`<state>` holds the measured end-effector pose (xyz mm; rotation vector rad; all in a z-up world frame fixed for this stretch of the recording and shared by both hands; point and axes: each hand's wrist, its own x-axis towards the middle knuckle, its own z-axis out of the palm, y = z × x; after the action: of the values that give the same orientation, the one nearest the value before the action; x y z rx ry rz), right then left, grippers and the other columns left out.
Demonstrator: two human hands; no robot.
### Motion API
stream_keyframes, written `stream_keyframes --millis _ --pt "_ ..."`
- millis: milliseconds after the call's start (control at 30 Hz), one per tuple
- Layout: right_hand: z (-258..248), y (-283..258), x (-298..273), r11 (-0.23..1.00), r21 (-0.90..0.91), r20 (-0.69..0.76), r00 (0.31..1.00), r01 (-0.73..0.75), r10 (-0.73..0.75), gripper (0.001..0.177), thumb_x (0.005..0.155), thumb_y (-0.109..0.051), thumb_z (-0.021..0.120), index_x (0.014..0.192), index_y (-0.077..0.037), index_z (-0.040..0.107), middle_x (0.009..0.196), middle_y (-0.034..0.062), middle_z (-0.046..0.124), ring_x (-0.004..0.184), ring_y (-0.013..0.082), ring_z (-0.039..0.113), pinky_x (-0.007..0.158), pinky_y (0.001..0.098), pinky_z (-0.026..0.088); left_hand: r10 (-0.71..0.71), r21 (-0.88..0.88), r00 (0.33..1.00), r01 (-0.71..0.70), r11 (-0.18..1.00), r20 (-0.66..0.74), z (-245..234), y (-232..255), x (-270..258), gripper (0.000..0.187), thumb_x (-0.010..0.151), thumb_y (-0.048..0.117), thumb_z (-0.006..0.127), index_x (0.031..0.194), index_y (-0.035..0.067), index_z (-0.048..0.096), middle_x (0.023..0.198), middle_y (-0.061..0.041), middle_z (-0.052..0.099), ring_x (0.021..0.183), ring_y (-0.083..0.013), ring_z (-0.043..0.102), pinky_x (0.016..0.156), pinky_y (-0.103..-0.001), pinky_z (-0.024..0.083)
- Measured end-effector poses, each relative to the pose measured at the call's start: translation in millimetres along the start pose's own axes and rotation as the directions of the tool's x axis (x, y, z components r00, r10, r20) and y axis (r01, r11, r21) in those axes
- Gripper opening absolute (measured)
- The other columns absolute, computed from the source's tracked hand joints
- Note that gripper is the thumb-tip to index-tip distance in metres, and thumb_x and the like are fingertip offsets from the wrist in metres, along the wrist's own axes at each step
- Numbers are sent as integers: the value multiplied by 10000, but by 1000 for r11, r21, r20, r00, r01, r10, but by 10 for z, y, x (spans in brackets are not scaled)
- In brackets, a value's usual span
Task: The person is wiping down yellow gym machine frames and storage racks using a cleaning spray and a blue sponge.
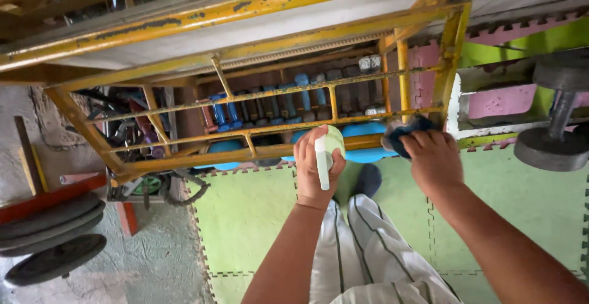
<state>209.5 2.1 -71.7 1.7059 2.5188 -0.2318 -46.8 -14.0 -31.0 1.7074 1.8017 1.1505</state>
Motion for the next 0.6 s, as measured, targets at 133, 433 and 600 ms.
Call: stream_keyframes --millis 133,433,600 --pt "-36 -271 32 992 -117 -97 995 -49 38 386 748 -169 625 1121 -181 723 1111 8 665 1134 233 581 1042 549 408 -6 7 1000 6 1000 -4 4 -16 -19 563 850 105 703 1383 82 526 1318 -127 624 1227 -361 585 1088 -465 457" --pt "282 -1198 204 977 210 -62 996 -49 64 330 791 -223 634 1095 -109 690 1161 67 643 1154 325 543 1023 571 397 -5 2 1000 5 1000 -4 3 -79 -14 537 861 130 699 1368 71 531 1317 -131 617 1223 -353 587 1087 -454 480" --pt "383 -497 48 884 450 189 981 -126 43 272 957 -212 614 1210 -226 713 1197 -1 659 1210 230 584 1029 437 474 -23 -14 1000 23 1000 -3 10 -79 -17 518 852 160 704 1337 66 545 1285 -130 633 1206 -365 588 1075 -468 477"
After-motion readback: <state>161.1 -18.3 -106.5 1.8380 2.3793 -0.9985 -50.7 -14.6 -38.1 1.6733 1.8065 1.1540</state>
